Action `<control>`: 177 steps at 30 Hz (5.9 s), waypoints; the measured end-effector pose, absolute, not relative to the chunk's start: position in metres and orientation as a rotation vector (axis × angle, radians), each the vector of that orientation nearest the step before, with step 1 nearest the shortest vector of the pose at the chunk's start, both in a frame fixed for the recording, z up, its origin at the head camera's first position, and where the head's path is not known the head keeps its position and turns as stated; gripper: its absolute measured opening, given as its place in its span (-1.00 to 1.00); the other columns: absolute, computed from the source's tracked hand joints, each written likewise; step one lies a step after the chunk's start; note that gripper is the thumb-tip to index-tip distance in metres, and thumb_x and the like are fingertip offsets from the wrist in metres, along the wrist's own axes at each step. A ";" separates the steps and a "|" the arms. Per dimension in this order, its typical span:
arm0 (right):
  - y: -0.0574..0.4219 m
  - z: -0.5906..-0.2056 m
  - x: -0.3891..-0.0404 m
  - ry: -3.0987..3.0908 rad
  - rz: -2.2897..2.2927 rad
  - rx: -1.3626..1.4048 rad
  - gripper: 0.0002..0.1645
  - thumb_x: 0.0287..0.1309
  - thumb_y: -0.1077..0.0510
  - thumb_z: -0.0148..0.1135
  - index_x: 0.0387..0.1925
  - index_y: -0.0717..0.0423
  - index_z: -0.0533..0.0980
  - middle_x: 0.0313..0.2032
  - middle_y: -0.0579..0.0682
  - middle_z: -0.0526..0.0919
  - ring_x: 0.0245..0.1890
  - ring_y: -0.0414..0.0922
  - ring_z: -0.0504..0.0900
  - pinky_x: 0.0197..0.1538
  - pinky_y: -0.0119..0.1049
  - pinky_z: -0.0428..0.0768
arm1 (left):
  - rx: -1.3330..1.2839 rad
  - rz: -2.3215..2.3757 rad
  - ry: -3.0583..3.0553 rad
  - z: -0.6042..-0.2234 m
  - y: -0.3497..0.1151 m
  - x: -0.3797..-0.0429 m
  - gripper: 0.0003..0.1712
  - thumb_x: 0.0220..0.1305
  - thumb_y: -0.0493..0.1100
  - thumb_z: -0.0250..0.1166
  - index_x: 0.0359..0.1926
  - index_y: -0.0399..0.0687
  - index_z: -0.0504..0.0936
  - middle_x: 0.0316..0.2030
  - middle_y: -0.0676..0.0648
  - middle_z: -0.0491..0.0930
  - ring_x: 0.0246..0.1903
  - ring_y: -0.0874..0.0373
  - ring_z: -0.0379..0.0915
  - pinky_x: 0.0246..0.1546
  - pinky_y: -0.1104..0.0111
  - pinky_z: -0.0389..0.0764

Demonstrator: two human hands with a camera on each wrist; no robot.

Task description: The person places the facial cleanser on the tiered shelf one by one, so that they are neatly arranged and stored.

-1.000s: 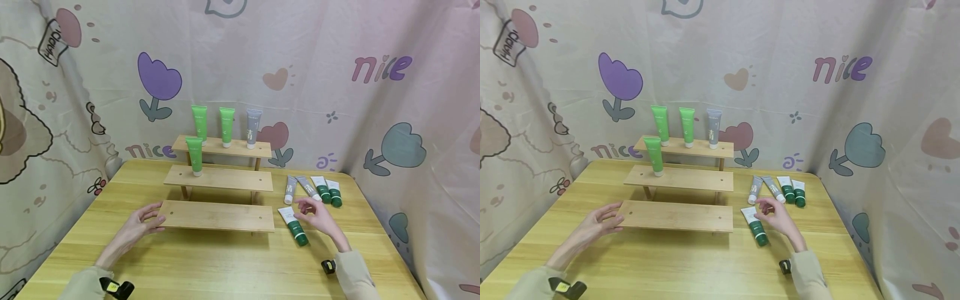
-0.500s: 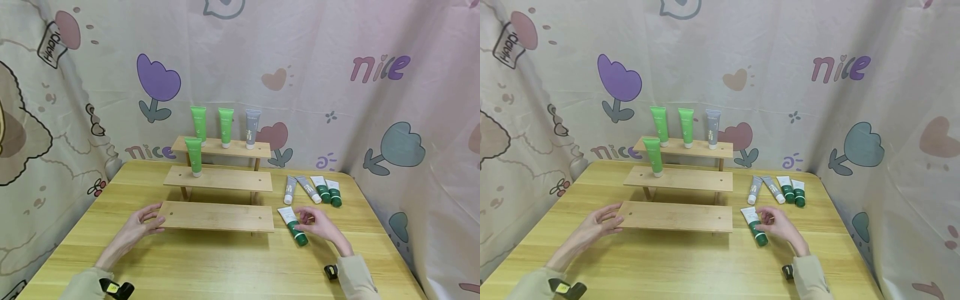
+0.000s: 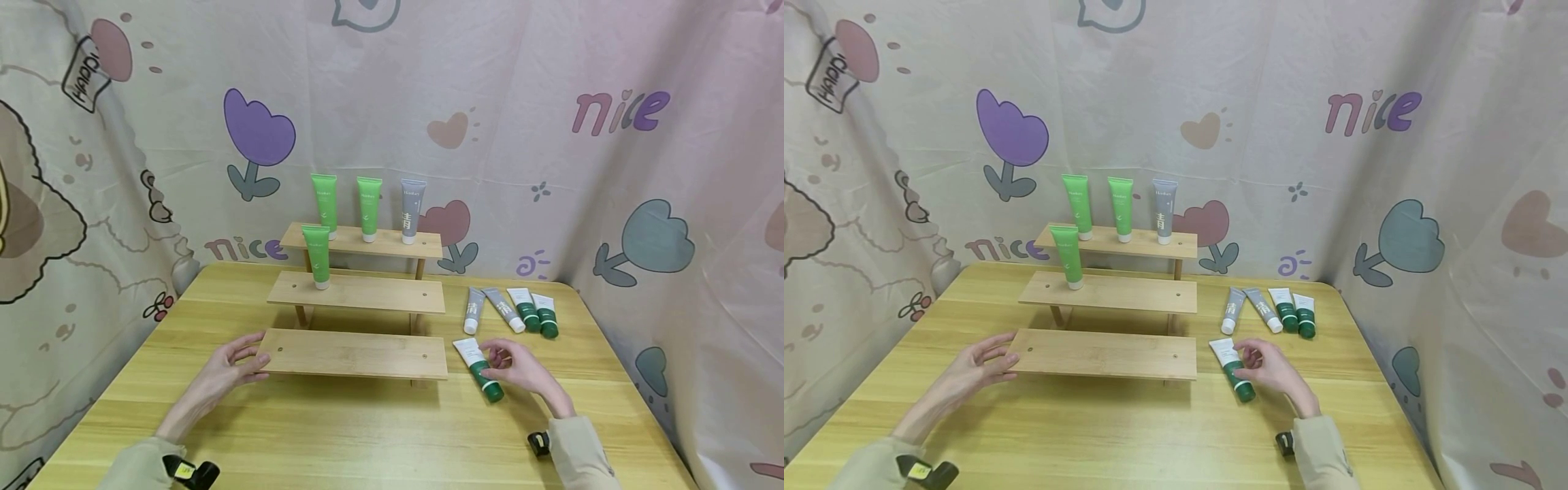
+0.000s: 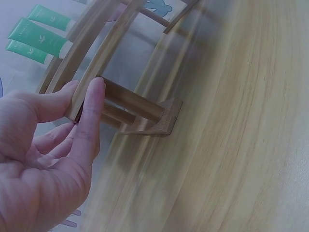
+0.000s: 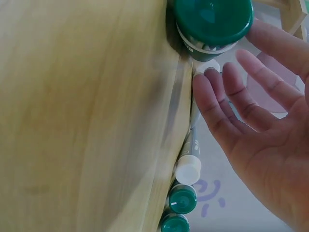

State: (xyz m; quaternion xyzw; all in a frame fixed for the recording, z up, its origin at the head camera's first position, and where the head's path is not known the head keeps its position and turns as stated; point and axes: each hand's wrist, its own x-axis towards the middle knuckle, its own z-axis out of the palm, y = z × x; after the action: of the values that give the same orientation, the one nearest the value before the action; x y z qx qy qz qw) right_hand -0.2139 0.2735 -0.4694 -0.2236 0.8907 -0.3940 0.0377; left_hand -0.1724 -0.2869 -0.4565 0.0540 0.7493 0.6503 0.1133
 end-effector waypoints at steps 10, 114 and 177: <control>0.280 -0.472 -0.217 2.690 -1.167 -0.651 -0.46 -0.01 0.31 0.48 0.04 0.38 0.53 -0.26 0.12 0.60 -0.31 -0.25 0.57 -0.22 -0.50 0.69 | 0.161 1.911 2.192 -0.456 -0.287 -0.172 -0.15 0.47 -0.26 0.19 0.51 -0.52 -0.11 0.06 -0.19 0.36 -0.10 0.31 0.58 0.06 0.25 0.79; 0.258 -0.433 -0.230 2.605 -1.545 -0.450 -0.48 0.30 0.30 0.25 0.22 0.49 0.42 0.03 0.34 0.60 0.02 -0.10 0.57 0.03 -0.61 0.60 | 0.136 1.914 2.183 -0.454 -0.285 -0.171 -0.14 0.47 -0.27 0.19 0.51 -0.51 -0.12 0.00 -0.09 0.41 -0.12 0.30 0.60 0.03 0.36 0.79; 0.152 -0.358 -0.271 2.430 -1.859 -0.545 -0.45 0.08 0.28 0.45 0.13 0.27 0.54 -0.05 0.09 0.74 -0.13 -0.16 0.69 0.02 -0.37 0.69 | 0.123 1.889 2.214 -0.456 -0.285 -0.169 -0.15 0.48 -0.24 0.18 0.52 -0.49 -0.11 0.05 -0.17 0.41 -0.12 0.30 0.61 0.06 0.29 0.79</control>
State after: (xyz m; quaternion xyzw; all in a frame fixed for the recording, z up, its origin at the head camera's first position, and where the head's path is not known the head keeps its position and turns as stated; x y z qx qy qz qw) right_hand -0.2714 0.1518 -0.3576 -0.1753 0.7818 -0.5981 0.0169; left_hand -0.1695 -0.2851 -0.4558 0.0421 0.7551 0.6442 0.1142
